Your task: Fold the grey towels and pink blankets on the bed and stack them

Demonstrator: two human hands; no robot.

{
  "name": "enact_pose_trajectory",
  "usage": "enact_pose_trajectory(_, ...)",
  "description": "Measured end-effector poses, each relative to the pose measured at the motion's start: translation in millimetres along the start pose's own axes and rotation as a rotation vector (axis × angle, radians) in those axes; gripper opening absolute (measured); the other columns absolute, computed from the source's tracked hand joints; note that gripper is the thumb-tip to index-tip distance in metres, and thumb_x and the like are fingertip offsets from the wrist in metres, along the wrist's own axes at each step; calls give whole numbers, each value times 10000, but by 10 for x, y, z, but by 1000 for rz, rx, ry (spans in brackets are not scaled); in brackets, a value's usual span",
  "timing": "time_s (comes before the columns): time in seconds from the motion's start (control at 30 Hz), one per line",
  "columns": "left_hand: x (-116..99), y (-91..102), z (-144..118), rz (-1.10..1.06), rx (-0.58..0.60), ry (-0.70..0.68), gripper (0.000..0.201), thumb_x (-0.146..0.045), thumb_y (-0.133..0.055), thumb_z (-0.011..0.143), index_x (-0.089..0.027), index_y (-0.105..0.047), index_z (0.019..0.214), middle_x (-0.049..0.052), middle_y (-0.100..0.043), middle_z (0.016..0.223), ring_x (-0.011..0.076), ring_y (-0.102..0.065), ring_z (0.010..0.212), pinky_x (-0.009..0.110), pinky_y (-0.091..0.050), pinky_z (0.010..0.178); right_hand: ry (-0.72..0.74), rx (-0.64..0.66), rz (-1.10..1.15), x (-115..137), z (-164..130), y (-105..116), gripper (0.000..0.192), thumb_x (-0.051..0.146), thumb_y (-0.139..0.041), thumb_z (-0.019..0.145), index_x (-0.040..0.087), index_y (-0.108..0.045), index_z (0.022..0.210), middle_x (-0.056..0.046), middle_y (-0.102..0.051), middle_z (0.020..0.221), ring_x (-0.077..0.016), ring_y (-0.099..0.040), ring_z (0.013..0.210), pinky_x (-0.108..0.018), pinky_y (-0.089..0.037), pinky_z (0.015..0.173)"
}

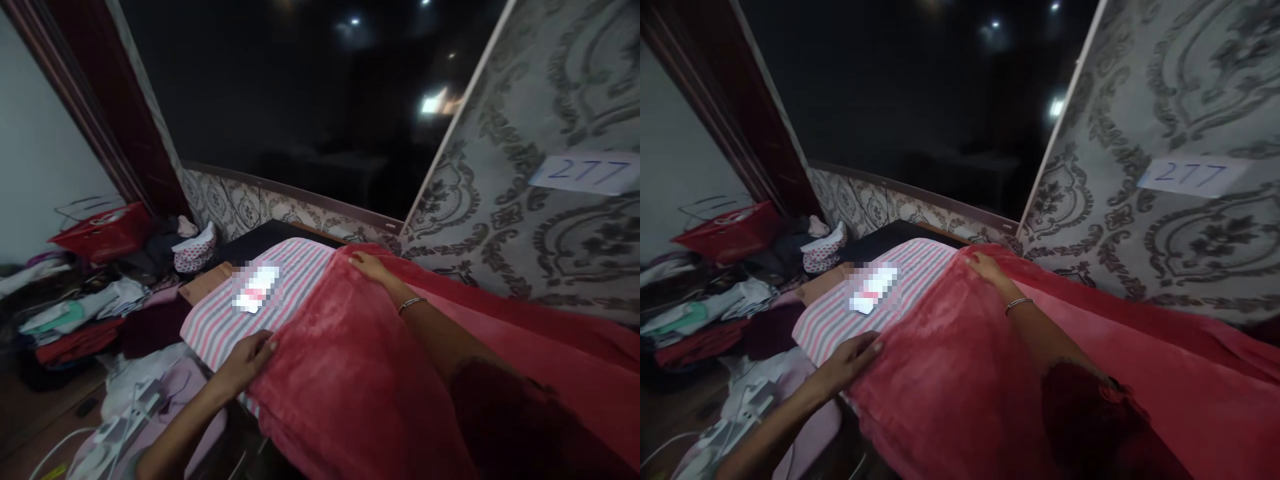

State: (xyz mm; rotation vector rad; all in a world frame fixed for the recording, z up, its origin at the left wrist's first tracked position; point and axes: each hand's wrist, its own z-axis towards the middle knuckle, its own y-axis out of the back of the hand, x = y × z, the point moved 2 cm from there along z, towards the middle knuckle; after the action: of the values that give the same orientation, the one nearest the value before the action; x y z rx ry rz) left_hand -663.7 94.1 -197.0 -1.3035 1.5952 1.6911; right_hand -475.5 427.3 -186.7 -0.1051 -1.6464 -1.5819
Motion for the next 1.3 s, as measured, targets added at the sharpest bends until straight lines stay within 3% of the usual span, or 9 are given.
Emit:
enact_pose_trajectory(0.17,25,-63,27,15,19,-55,467,-609,-481,833,-181,-646,924,100,-730,935,266,-681,884,353,-526,791,36,-52,-54,44,148,-200,234,319,-587,891,159,-710,1009,-104,-738,967,-248,-663,910,-317,-479,817)
enact_pose_trajectory(0.37,-163,97,34,221,-197,-100,433,-521,-401,887,-213,-581,1133,95,-746,1024,272,-702,946,380,-511,845,80,-468,-51,224,576,129,271,266,-424,931,155,-652,1026,-128,-703,982,-252,-612,905,-331,-440,798)
enact_pose_trajectory(0.43,-193,183,89,300,-265,-77,437,-518,-376,893,-229,-542,1176,90,-744,1012,277,-706,933,387,-505,829,113,-513,-44,304,734,172,250,265,-437,925,167,-649,1014,-112,-702,982,-241,-607,891,-322,-439,785)
enact_pose_trajectory(0.63,80,224,234,412,-181,68,415,-490,-344,872,-220,-517,1135,95,-732,860,297,-705,845,395,-485,762,61,-165,-229,238,787,-318,212,273,-509,953,175,-691,1001,-114,-726,1030,-231,-635,934,-289,-439,781)
enact_pose_trajectory(0.73,215,218,217,374,-181,67,432,-542,-373,858,-222,-527,1104,89,-743,885,285,-706,836,382,-491,759,36,-93,-248,114,725,-535,191,266,-556,948,171,-712,1005,-112,-739,1026,-229,-655,957,-277,-449,791)
enact_pose_trajectory(0.83,273,233,180,334,-187,39,454,-592,-405,850,-234,-547,1090,24,-707,738,255,-684,709,346,-488,684,37,-47,-259,79,743,-572,247,264,-539,969,167,-703,1125,-114,-734,1114,-227,-659,1027,-277,-462,838)
enact_pose_trajectory(0.9,293,244,162,314,-202,18,458,-610,-418,852,-245,-559,1089,-3,-688,696,242,-681,685,329,-490,660,58,-20,-262,89,757,-527,285,252,-528,975,176,-685,1200,-104,-722,1180,-215,-652,1082,-270,-462,886)
enact_pose_trajectory(1.07,355,233,143,332,-256,19,458,-603,-423,864,-264,-568,1136,24,-758,888,256,-730,841,332,-525,719,78,8,-298,-57,537,-260,343,272,-482,997,176,-655,1277,-108,-687,1276,-209,-634,1157,-273,-458,943)
enact_pose_trajectory(1.3,394,233,179,357,-348,24,455,-619,-460,824,-277,-587,1096,22,-744,810,268,-726,772,324,-513,654,-61,22,-390,-846,-356,465,293,329,-502,979,159,-702,1108,-135,-726,1153,-241,-663,1060,-309,-470,884)
